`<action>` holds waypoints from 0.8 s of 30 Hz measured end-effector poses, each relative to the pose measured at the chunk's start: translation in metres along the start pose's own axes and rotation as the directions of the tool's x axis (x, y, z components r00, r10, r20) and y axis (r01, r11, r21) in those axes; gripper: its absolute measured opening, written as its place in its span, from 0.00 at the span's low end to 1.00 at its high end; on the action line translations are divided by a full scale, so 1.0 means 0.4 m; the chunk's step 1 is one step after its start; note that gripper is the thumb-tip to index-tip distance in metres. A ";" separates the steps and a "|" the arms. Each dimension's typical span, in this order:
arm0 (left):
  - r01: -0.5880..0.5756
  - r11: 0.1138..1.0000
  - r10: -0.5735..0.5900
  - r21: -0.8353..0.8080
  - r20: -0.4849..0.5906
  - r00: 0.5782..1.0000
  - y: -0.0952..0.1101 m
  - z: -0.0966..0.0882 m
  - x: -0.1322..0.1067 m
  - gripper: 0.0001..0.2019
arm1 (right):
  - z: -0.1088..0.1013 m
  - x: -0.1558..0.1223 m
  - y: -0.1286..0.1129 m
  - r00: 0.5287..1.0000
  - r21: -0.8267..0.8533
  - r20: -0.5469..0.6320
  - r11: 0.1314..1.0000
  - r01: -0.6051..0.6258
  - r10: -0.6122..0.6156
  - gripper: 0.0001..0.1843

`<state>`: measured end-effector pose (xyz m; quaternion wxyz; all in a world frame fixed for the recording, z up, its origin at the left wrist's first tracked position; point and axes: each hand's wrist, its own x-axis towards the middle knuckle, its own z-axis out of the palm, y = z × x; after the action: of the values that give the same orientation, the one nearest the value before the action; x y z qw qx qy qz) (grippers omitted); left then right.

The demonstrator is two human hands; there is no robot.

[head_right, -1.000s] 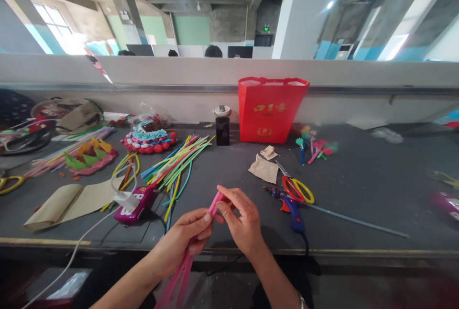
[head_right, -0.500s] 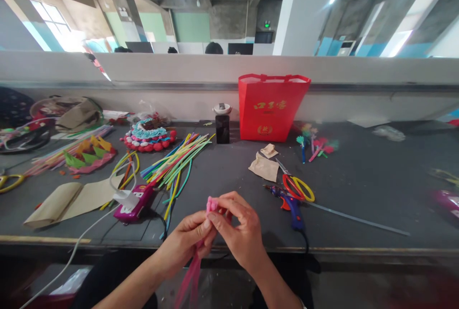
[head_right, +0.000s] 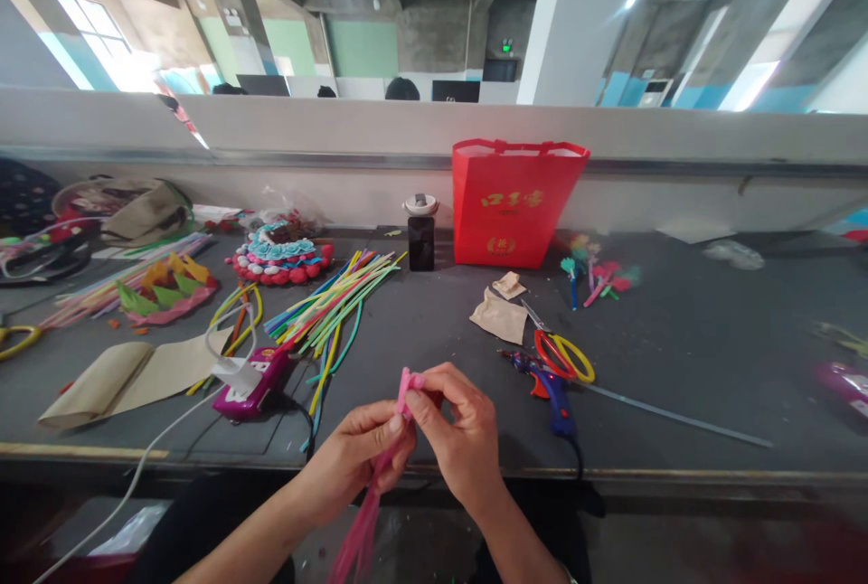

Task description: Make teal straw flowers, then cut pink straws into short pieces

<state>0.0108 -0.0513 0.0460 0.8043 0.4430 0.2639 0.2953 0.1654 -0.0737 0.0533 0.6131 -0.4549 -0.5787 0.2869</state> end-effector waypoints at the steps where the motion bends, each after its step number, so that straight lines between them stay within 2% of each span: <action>1: 0.003 1.000 -0.003 0.008 -0.001 1.000 0.000 -0.001 0.002 0.15 | 0.001 0.000 0.004 1.000 0.007 -0.006 1.000 -0.007 0.007 0.04; 7: 0.000 0.999 0.002 0.041 -0.043 0.999 -0.007 -0.003 0.018 0.16 | 0.006 0.001 0.031 0.998 0.030 -0.035 0.999 -0.044 0.046 0.04; 15: -0.046 0.982 0.066 0.184 -0.106 0.992 0.007 -0.006 0.057 0.20 | 0.004 0.020 0.063 0.998 -0.064 -0.062 0.998 0.004 -0.008 0.03; 18: 0.002 0.980 0.018 0.201 -0.095 0.995 0.011 -0.013 0.069 0.20 | 0.000 0.024 0.082 0.997 -0.057 -0.068 0.998 -0.023 0.019 0.06; 24: 0.099 0.993 -0.088 0.071 -0.139 0.986 -0.006 -0.017 0.084 0.23 | -0.005 0.028 0.113 0.992 0.044 -0.039 0.992 -0.117 0.119 0.06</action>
<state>0.0298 -0.0246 0.0352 0.7797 0.4398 0.3499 0.2762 0.1772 -0.0454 0.0183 0.6163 -0.4814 -0.5318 0.3251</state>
